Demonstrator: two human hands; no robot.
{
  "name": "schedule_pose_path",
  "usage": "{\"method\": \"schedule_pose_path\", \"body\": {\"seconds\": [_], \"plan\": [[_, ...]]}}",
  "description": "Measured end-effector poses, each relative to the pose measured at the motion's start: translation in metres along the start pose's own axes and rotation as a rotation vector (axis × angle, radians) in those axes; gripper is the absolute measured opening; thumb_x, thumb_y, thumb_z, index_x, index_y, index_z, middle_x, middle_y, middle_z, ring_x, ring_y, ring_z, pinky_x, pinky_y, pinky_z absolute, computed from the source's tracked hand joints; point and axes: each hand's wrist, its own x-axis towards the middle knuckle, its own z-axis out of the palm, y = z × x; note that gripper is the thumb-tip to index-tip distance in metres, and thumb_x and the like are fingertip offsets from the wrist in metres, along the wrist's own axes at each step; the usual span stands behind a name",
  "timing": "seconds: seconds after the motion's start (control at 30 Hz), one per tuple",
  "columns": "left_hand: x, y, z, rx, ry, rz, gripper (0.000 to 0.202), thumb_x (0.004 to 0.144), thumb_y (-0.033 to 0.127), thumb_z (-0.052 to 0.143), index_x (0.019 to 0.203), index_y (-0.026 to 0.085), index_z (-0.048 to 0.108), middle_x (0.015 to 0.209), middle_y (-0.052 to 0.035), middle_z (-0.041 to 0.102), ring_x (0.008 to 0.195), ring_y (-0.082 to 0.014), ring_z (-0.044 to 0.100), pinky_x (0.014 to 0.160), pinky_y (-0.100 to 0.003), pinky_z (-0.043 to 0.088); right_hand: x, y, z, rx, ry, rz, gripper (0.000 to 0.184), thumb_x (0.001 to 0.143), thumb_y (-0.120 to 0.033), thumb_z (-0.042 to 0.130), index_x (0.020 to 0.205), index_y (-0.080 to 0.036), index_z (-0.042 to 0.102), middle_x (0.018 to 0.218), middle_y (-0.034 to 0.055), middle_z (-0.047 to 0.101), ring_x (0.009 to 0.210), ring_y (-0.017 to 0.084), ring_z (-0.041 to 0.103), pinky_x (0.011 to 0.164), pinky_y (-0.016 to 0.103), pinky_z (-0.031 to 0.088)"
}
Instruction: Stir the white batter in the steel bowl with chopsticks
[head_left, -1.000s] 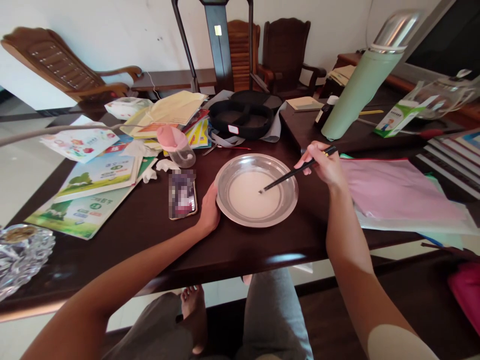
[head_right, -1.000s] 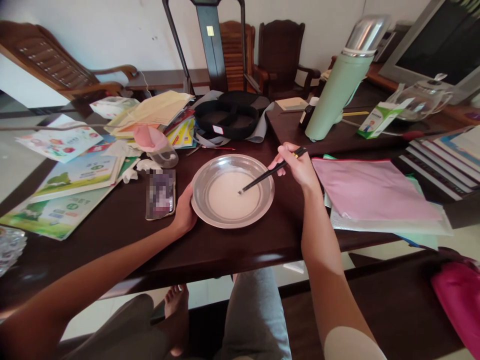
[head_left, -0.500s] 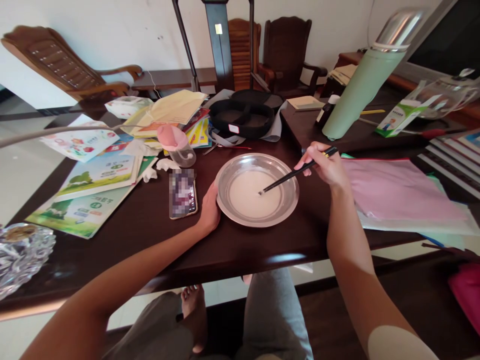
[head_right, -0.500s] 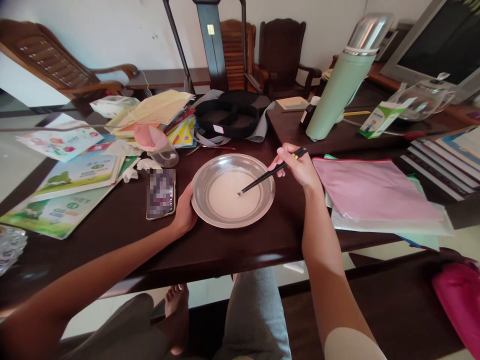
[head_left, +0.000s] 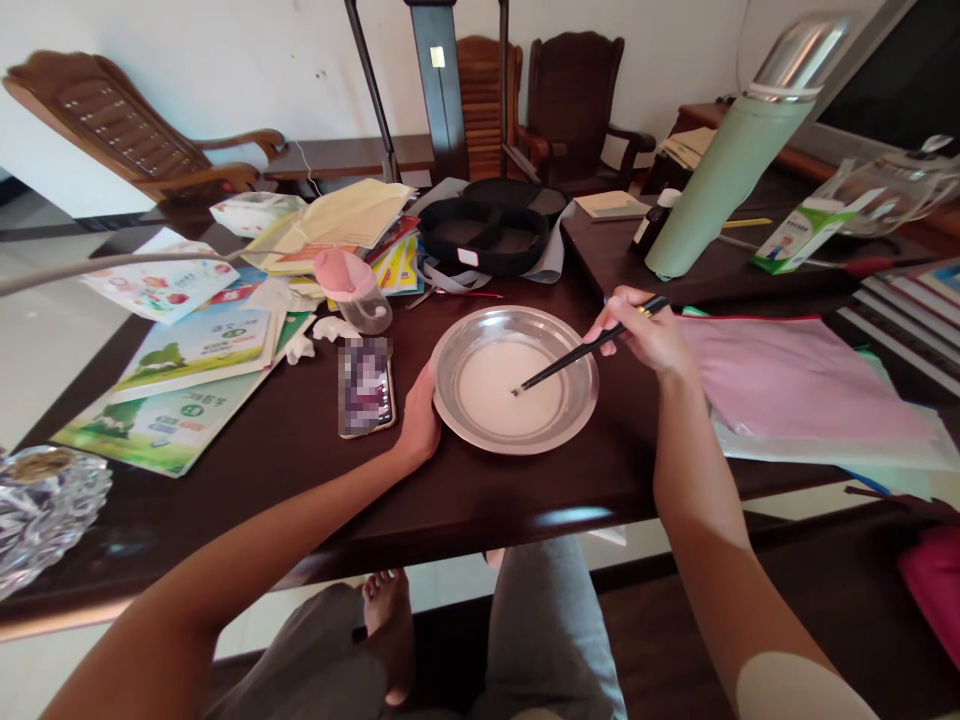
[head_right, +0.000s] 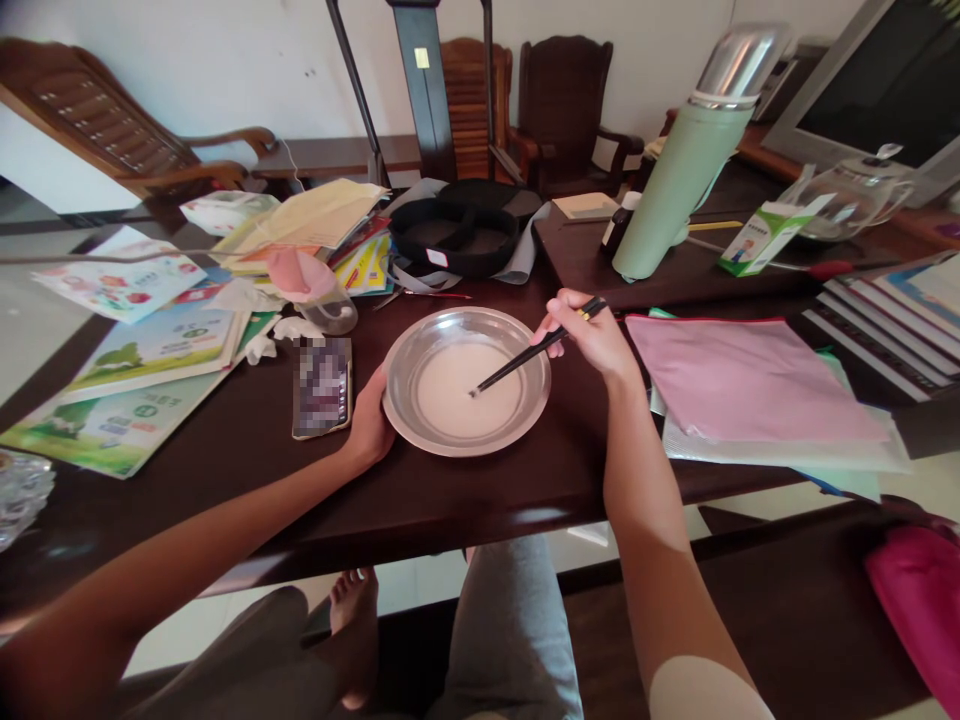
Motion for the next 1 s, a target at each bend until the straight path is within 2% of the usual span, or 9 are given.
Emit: {"method": "schedule_pose_path", "body": {"seconds": [0.1,0.17,0.37,0.43,0.53,0.6,0.77,0.83,1.0], "plan": [[0.0,-0.003,-0.001,-0.031,0.009,-0.017,0.055,0.111,0.061,0.062,0.149,0.027,0.081,0.175,-0.0059,0.07,0.173,-0.0363,0.055,0.152,-0.056,0.034,0.002,0.001,0.013,0.002,-0.122,0.024,0.067,0.082,-0.084,0.096,0.073,-0.026,0.065,0.07,0.0052,0.085,0.05,0.018,0.069,0.049,0.032,0.058],[0.001,-0.003,-0.001,-0.038,0.014,-0.016,0.054,0.111,0.061,0.062,0.148,0.028,0.081,0.174,-0.0058,0.071,0.173,-0.0363,0.055,0.152,-0.057,0.033,0.003,0.001,0.015,-0.02,-0.132,0.001,0.066,0.082,-0.083,0.097,0.075,-0.026,0.065,0.074,0.0062,0.087,0.054,0.018,0.072,0.053,0.032,0.061],[0.0,0.0,0.001,-0.037,-0.001,-0.009,0.056,0.111,0.06,0.061,0.149,0.025,0.08,0.175,-0.0075,0.07,0.171,-0.0363,0.058,0.151,-0.056,0.034,0.001,0.0,-0.004,-0.043,0.086,-0.051,0.068,0.085,-0.084,0.094,0.069,-0.027,0.061,0.066,0.0045,0.082,0.046,0.017,0.062,0.043,0.032,0.05],[0.0,0.0,0.0,-0.031,-0.001,-0.008,0.057,0.11,0.061,0.062,0.15,0.024,0.08,0.176,-0.008,0.07,0.171,-0.0371,0.057,0.151,-0.057,0.035,0.0,0.0,-0.002,-0.021,0.047,-0.029,0.068,0.085,-0.085,0.093,0.068,-0.027,0.061,0.063,0.0039,0.081,0.044,0.016,0.06,0.042,0.032,0.049],[0.0,-0.002,-0.001,0.0,0.008,-0.008,0.059,0.11,0.064,0.06,0.152,0.027,0.079,0.176,-0.0055,0.069,0.173,-0.0359,0.055,0.151,-0.057,0.034,0.0,0.0,0.009,-0.013,-0.096,0.007,0.066,0.085,-0.084,0.094,0.072,-0.026,0.064,0.069,0.0041,0.084,0.05,0.017,0.067,0.048,0.032,0.056],[0.001,-0.002,-0.002,0.016,0.009,-0.004,0.059,0.11,0.064,0.059,0.153,0.029,0.079,0.176,-0.0039,0.07,0.174,-0.0347,0.055,0.151,-0.056,0.034,0.002,-0.001,0.014,-0.035,-0.131,-0.003,0.065,0.085,-0.083,0.095,0.075,-0.026,0.066,0.075,0.0051,0.087,0.054,0.017,0.071,0.052,0.032,0.06],[0.001,-0.001,0.0,-0.025,0.005,-0.01,0.057,0.111,0.061,0.061,0.151,0.026,0.08,0.176,-0.0067,0.07,0.172,-0.0359,0.056,0.151,-0.055,0.035,0.002,-0.003,0.001,-0.067,0.061,-0.056,0.067,0.086,-0.082,0.094,0.07,-0.027,0.062,0.068,0.0043,0.084,0.049,0.016,0.065,0.046,0.03,0.051],[0.001,-0.001,0.0,0.004,-0.003,-0.001,0.059,0.111,0.063,0.059,0.154,0.027,0.079,0.176,-0.0056,0.07,0.171,-0.0349,0.058,0.15,-0.054,0.037,0.0,-0.002,-0.003,-0.042,0.081,-0.046,0.068,0.085,-0.084,0.093,0.068,-0.027,0.061,0.063,0.0036,0.08,0.044,0.015,0.06,0.043,0.031,0.048],[0.002,-0.005,-0.002,0.058,0.0,0.01,0.061,0.112,0.065,0.056,0.158,0.03,0.077,0.176,-0.0035,0.069,0.173,-0.0323,0.056,0.151,-0.052,0.036,0.001,0.001,0.008,-0.012,-0.116,0.021,0.068,0.083,-0.087,0.094,0.074,-0.026,0.065,0.07,0.005,0.084,0.051,0.018,0.068,0.049,0.032,0.056]]}}
